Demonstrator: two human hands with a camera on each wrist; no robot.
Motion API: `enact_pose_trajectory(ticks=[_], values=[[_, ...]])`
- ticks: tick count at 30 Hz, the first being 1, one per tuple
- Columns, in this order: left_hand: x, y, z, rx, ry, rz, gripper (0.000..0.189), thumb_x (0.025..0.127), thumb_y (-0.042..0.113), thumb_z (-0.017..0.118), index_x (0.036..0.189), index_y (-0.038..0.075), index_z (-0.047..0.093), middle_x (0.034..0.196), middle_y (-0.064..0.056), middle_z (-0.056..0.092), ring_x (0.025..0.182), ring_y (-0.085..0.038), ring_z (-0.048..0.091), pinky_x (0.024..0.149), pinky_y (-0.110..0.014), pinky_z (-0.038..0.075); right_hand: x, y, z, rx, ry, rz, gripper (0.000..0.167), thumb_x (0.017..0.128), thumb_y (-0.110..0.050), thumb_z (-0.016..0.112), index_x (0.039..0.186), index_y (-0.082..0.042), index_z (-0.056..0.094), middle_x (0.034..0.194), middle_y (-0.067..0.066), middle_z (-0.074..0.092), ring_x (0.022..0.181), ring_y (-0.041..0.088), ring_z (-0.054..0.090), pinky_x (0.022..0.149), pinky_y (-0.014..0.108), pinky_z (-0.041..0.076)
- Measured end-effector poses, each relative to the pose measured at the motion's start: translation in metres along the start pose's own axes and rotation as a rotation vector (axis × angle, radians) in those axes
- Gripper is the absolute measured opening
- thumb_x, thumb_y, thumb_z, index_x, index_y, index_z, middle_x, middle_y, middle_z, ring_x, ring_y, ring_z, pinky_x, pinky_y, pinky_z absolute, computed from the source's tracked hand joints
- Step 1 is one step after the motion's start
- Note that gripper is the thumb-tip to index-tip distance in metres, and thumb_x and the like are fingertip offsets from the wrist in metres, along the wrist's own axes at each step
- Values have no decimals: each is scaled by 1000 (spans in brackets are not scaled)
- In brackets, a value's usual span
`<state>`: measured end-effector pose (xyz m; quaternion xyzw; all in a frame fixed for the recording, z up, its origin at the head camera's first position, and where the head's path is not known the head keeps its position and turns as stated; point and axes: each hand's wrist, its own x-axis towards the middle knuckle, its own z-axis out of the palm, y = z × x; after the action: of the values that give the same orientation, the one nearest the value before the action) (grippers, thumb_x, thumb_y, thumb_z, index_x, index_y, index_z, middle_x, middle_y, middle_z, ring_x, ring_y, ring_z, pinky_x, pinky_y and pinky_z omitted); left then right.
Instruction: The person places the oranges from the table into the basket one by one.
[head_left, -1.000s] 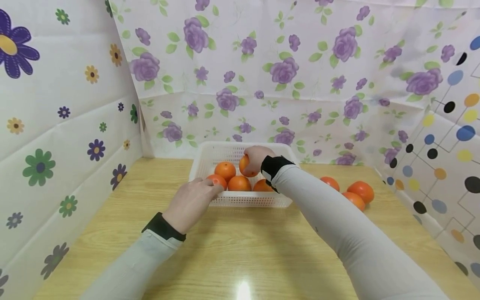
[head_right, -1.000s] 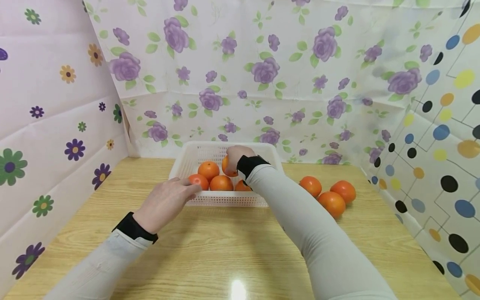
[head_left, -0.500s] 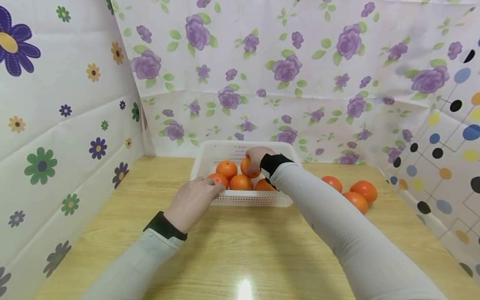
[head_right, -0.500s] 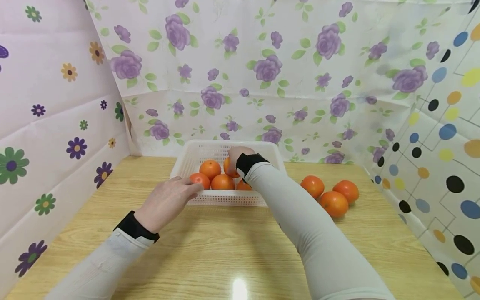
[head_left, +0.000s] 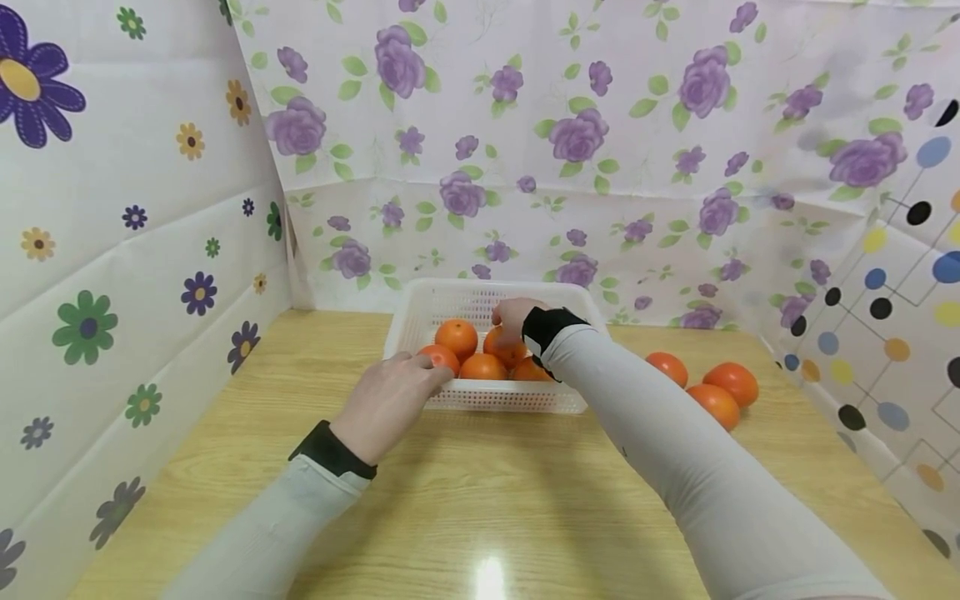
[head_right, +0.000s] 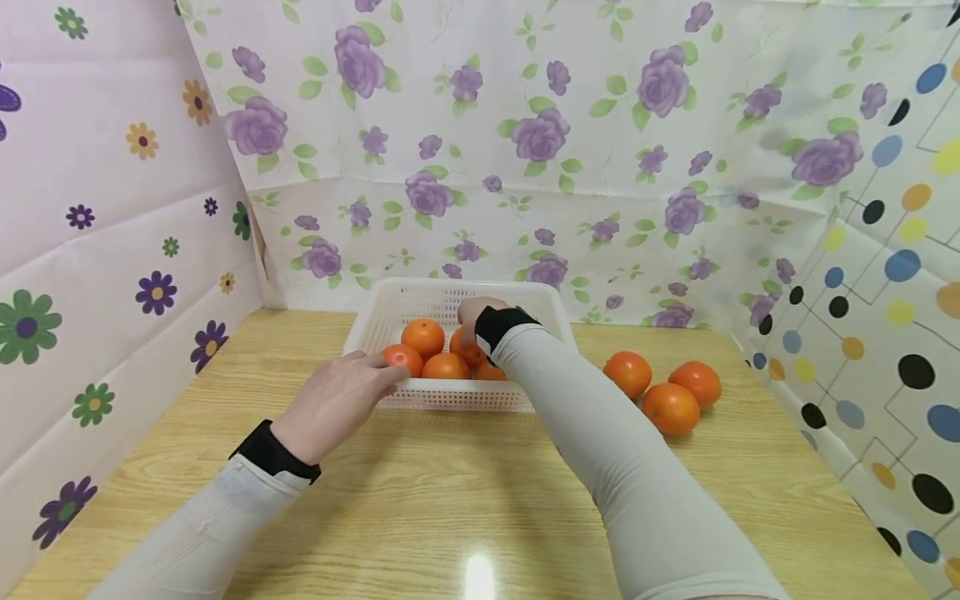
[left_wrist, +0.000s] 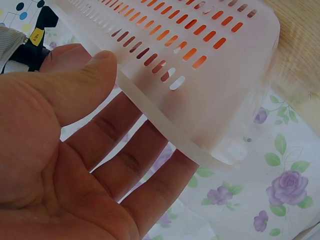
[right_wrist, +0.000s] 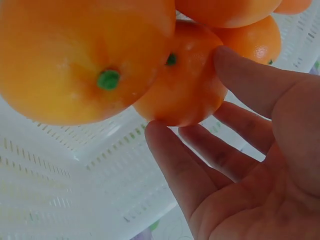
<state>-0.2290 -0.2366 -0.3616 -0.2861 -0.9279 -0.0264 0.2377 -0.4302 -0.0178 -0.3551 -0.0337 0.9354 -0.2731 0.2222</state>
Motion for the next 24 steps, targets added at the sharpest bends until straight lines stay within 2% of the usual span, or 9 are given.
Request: enact_pose_trajectory(ticks=[3, 5, 8, 10, 13, 15, 20, 24], values=[[0, -1, 0, -2, -10, -3, 35, 88, -10, 85, 110, 18, 80, 95, -2, 72, 73, -22, 58, 66, -36, 57, 2, 3, -1, 7, 3, 9, 67, 92, -16, 90, 152, -21, 62, 145, 0, 62, 125, 30, 60, 81, 54, 63], [0, -1, 1, -5, -16, -6, 35, 88, -10, 85, 110, 18, 81, 96, -2, 72, 73, -22, 58, 67, -36, 57, 5, 4, -1, -21, 4, -2, 68, 92, -19, 91, 153, -19, 61, 146, 1, 62, 126, 31, 60, 84, 54, 63], [0, -1, 1, -5, -14, -6, 35, 88, -9, 85, 109, 18, 81, 95, -2, 72, 73, -22, 59, 66, -36, 57, 8, 4, -2, -141, 1, -52, 64, 94, -22, 89, 152, -17, 62, 147, 3, 64, 125, 29, 60, 97, 55, 60], [0, -1, 1, -8, -10, -6, 34, 88, -9, 85, 109, 18, 81, 95, -2, 72, 72, -22, 58, 65, -36, 56, 11, 3, -2, -284, 13, -121, 59, 96, -24, 86, 150, -13, 65, 145, 6, 66, 122, 28, 62, 105, 52, 56], [0, -1, 1, -7, -3, -5, 34, 88, -9, 86, 108, 18, 81, 95, -2, 72, 72, -22, 59, 65, -36, 57, 17, 1, -1, -432, 35, -180, 52, 98, -25, 81, 147, -12, 68, 141, 7, 70, 119, 27, 64, 111, 49, 53], [0, 0, 0, -8, -5, -6, 34, 88, -9, 86, 109, 18, 81, 96, -2, 72, 73, -22, 59, 66, -36, 57, 20, -1, -1, -505, 49, -204, 51, 100, -25, 78, 148, -11, 69, 144, 8, 70, 124, 26, 65, 115, 47, 50], [0, 0, 0, 1, -5, -5, 33, 88, -9, 85, 107, 18, 80, 94, -2, 71, 72, -22, 58, 65, -36, 56, 14, -11, 1, -540, 32, -202, 55, 106, -27, 74, 158, -12, 60, 157, 9, 62, 143, 27, 57, 124, 45, 41], [0, 0, 1, 4, -5, -5, 34, 88, -10, 84, 107, 18, 80, 93, -2, 70, 71, -22, 57, 64, -35, 56, 14, -13, 3, -530, 6, -209, 57, 106, -27, 75, 159, -12, 59, 158, 10, 61, 145, 28, 55, 126, 46, 38]])
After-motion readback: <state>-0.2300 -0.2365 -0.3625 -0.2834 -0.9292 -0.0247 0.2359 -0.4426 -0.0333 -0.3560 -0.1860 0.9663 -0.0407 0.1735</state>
